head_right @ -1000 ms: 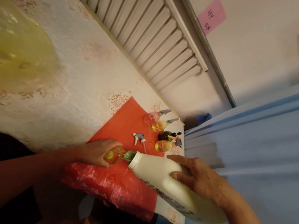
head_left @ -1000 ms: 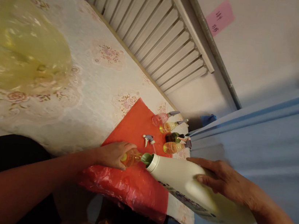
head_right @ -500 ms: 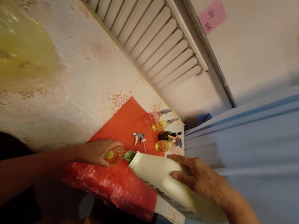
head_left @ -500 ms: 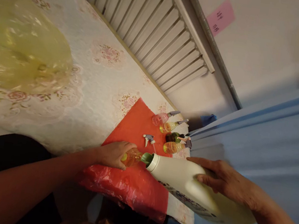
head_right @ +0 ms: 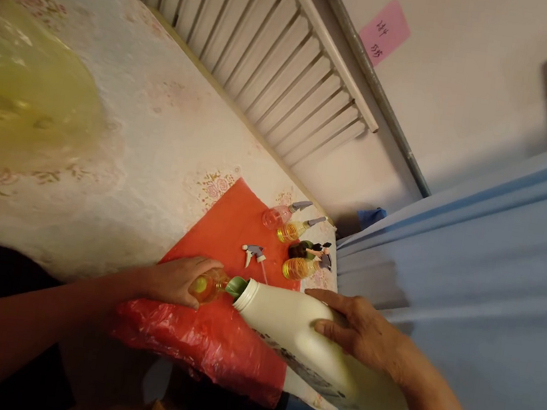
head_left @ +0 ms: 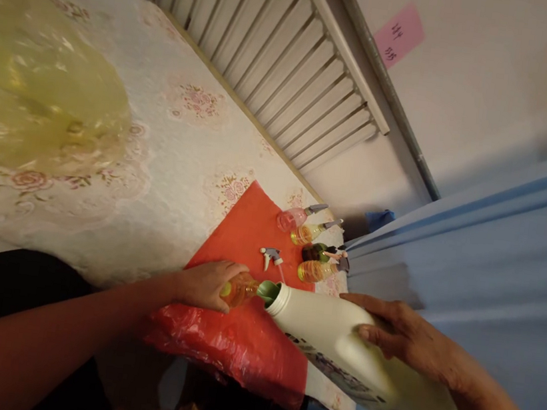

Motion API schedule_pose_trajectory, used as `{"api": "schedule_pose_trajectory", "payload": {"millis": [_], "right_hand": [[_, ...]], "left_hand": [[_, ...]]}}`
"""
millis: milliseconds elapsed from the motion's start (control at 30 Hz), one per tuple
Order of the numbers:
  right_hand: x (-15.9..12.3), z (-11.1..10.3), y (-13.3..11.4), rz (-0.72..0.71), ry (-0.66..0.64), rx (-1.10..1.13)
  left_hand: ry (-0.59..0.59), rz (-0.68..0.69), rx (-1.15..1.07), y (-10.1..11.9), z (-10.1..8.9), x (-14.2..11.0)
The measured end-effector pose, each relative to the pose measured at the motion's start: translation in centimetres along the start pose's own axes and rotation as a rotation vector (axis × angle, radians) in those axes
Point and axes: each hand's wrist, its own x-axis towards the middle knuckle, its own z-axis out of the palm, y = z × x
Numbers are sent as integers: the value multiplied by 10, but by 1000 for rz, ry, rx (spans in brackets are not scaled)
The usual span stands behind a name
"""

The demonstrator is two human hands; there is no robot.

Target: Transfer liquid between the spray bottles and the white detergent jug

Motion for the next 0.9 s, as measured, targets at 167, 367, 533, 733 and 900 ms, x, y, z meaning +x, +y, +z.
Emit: {"api": "schedule_pose_trajectory", "payload": {"millis": [167, 367, 533, 733, 900], "right_hand": [[-2, 18, 25, -36, 30, 124], [0, 41, 51, -117, 71, 323], [3, 46, 66, -63, 235, 308], [23, 51, 85, -17, 509, 433], [57, 59, 76, -133, 642, 853]], "left_hand": [[37, 12, -28, -9, 8, 2], [30, -9, -37, -14, 11, 3], [33, -17, -35, -19, 14, 3], [11, -67, -47, -15, 11, 3], [-7, -75, -26, -11, 8, 3]]}}
